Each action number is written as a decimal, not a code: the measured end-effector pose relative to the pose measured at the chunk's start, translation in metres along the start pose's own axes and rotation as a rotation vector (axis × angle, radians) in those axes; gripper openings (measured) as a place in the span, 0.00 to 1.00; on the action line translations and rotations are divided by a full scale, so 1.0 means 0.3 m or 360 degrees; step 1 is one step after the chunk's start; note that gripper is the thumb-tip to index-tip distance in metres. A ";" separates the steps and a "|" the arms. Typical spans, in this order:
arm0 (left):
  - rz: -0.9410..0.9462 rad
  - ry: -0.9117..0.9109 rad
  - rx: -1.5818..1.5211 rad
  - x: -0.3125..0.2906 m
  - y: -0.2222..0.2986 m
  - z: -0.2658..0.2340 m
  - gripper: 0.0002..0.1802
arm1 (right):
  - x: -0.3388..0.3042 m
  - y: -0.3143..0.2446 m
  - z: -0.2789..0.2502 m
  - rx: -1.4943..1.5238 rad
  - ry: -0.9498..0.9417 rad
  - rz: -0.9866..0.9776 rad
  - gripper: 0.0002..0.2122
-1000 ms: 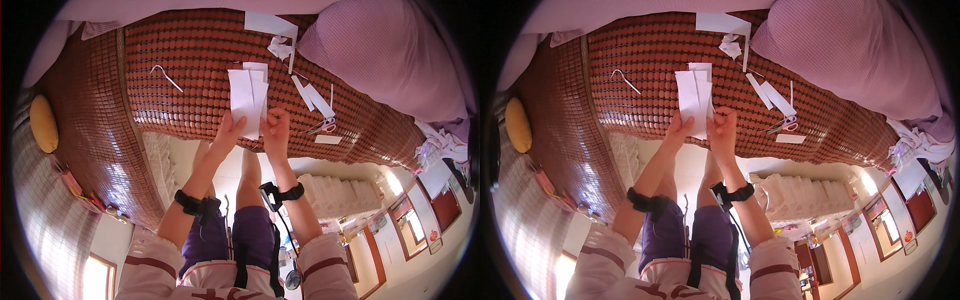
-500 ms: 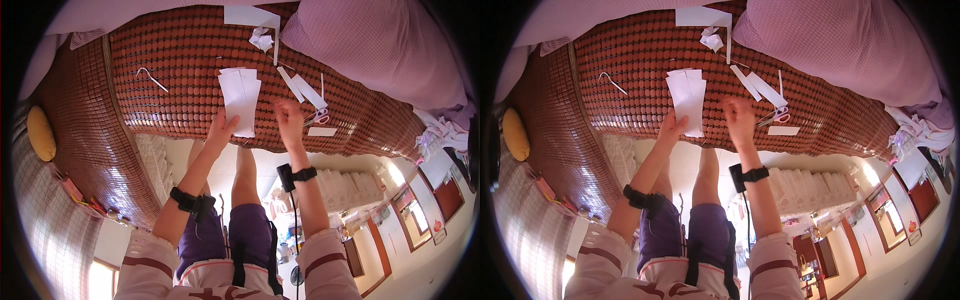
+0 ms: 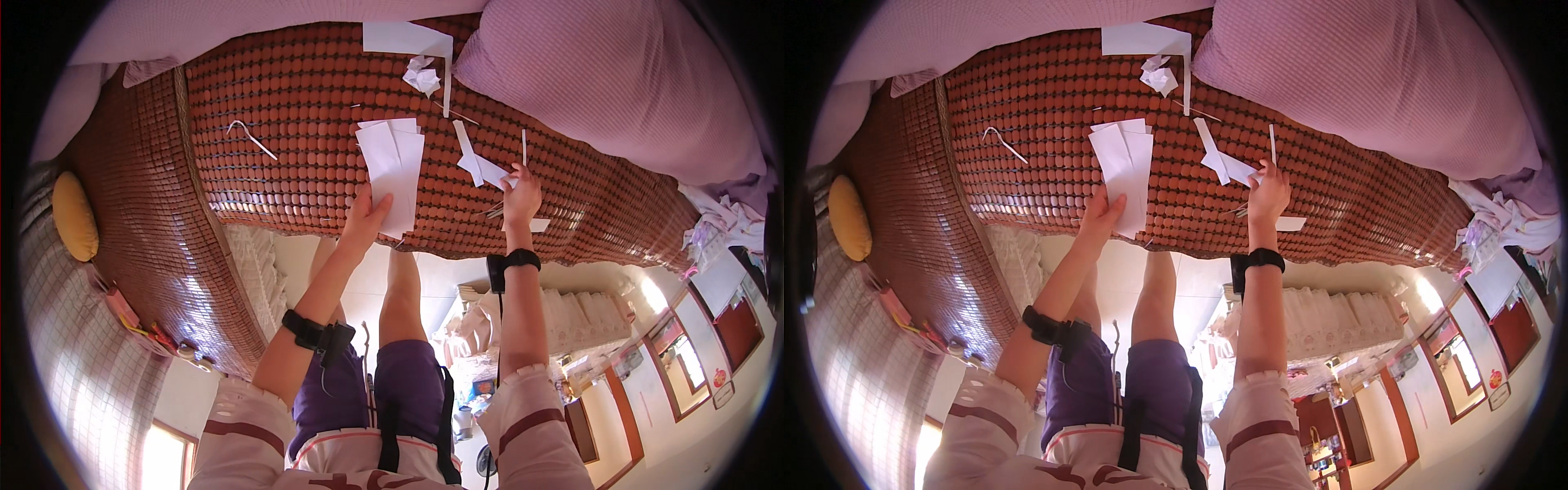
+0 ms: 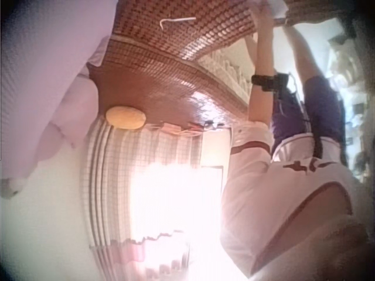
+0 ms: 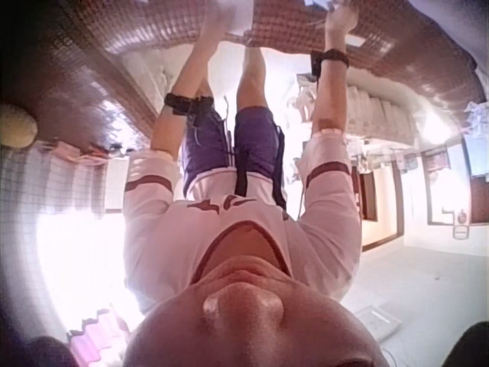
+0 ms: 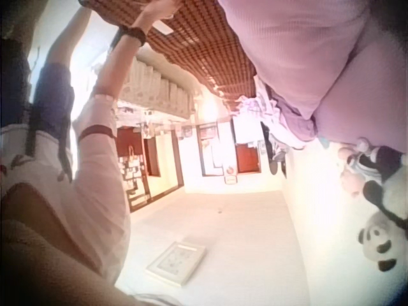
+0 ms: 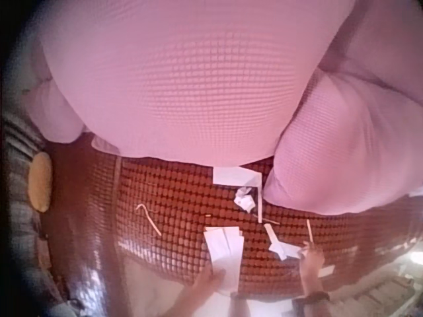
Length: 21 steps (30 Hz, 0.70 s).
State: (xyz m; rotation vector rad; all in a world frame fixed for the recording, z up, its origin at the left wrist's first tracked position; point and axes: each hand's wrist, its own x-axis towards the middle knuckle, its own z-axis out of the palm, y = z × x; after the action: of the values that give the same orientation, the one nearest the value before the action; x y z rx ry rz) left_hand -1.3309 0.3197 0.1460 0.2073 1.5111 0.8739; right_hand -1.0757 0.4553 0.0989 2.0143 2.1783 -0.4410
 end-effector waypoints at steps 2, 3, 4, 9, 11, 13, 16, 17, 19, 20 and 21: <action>0.0036 -0.0012 -0.0058 -0.004 0.008 0.012 0.16 | 0.013 0.008 0.002 -0.0001 -0.0059 0.0035 0.14; 0.0005 0.0003 -0.0050 -0.007 0.011 0.018 0.16 | 0.021 0.012 0.003 -0.0011 -0.0094 0.0057 0.14; -0.0026 0.0018 -0.0042 -0.012 0.014 0.022 0.16 | 0.027 0.013 0.006 -0.0054 -0.0032 0.0030 0.13; -0.0029 -0.0008 -0.0012 -0.014 0.007 0.027 0.16 | 0.053 0.022 0.015 -0.0235 0.0014 0.0005 0.11; 0.0008 -0.0034 -0.0047 -0.017 -0.006 0.024 0.15 | 0.059 0.032 0.015 -0.0136 -0.0019 0.0043 0.11; 0.0014 -0.0008 0.0011 -0.017 -0.020 0.013 0.15 | 0.053 0.039 0.017 -0.0062 -0.0033 0.0089 0.11; 0.0083 0.0019 -0.0018 -0.004 -0.036 -0.005 0.15 | 0.039 0.051 0.023 0.0007 -0.0017 0.0124 0.12; 0.0115 0.0025 -0.0045 -0.001 -0.041 -0.010 0.15 | 0.030 0.053 0.025 0.0008 -0.0045 0.0134 0.13; 0.0094 0.0017 -0.0111 -0.006 -0.050 -0.020 0.15 | 0.018 0.058 0.030 0.0024 -0.0066 0.0145 0.15; 0.0086 0.0018 -0.0136 -0.009 -0.053 -0.025 0.15 | 0.013 0.058 0.032 0.0040 -0.0058 0.0145 0.16; 0.0099 0.0017 -0.0121 -0.012 -0.055 -0.029 0.15 | 0.007 0.059 0.034 0.0060 -0.0064 0.0159 0.16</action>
State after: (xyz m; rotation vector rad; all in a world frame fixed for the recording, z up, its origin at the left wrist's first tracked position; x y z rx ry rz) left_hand -1.3323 0.3027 0.1376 0.1950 1.4851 0.9818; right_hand -1.0593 0.4552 0.0867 2.1038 2.0501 -0.5085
